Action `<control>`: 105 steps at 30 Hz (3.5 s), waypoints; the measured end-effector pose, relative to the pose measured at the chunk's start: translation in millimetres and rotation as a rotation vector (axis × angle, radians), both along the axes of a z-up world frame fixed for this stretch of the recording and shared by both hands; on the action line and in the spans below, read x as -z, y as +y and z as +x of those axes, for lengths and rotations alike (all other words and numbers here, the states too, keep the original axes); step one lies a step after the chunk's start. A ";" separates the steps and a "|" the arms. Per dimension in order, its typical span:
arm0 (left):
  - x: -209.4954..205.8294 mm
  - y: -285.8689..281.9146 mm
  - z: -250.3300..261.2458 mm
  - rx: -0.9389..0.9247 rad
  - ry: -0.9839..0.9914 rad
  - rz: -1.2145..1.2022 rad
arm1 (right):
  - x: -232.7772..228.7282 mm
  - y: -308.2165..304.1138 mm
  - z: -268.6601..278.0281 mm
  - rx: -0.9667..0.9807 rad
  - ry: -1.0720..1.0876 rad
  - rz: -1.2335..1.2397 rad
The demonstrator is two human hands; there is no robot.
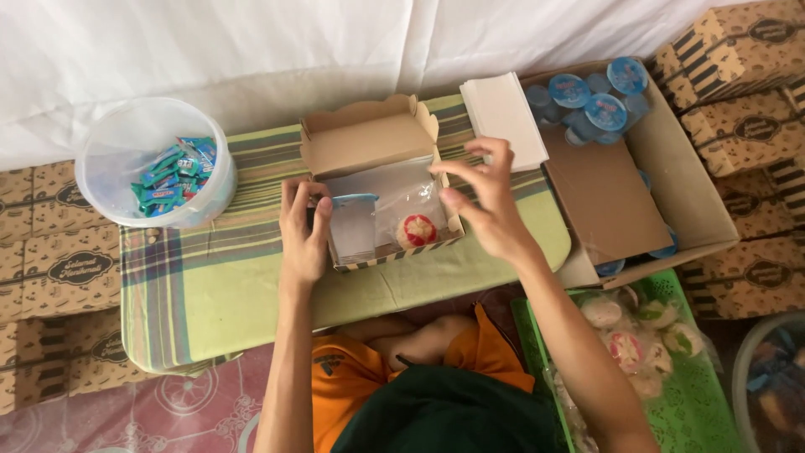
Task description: Manually assembling a snack box by inserting a paper liner and filling it with a water cup, a snack packet, and candies.
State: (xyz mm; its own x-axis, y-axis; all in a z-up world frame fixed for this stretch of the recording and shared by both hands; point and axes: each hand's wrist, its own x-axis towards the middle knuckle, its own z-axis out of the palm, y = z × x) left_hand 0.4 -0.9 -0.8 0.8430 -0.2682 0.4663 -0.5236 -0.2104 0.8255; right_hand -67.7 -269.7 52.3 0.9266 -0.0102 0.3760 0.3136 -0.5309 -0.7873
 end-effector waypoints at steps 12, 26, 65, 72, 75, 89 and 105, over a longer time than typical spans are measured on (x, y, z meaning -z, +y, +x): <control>-1.7 1.6 -0.1 -0.002 0.030 -0.019 | 2.0 3.0 -12.4 -0.109 0.061 -0.164; -2.9 1.5 -0.5 0.007 0.017 -0.020 | 24.7 -9.1 -14.5 0.023 -0.057 0.212; 136.2 20.5 66.4 0.007 -0.338 -0.019 | 175.6 -355.4 -403.5 1.802 0.814 -0.139; 206.4 99.9 151.9 0.146 -0.296 0.050 | 163.9 -341.6 -396.3 1.807 1.010 0.143; 195.8 71.9 158.2 0.150 -0.320 0.054 | 169.6 -339.3 -397.4 1.837 0.884 0.066; 78.8 21.0 29.1 0.051 -0.157 0.197 | 168.3 -337.0 -419.8 1.210 -0.836 1.323; 24.3 -9.2 -1.6 -0.062 -0.080 0.186 | 59.4 -214.9 -178.9 0.648 -0.404 1.038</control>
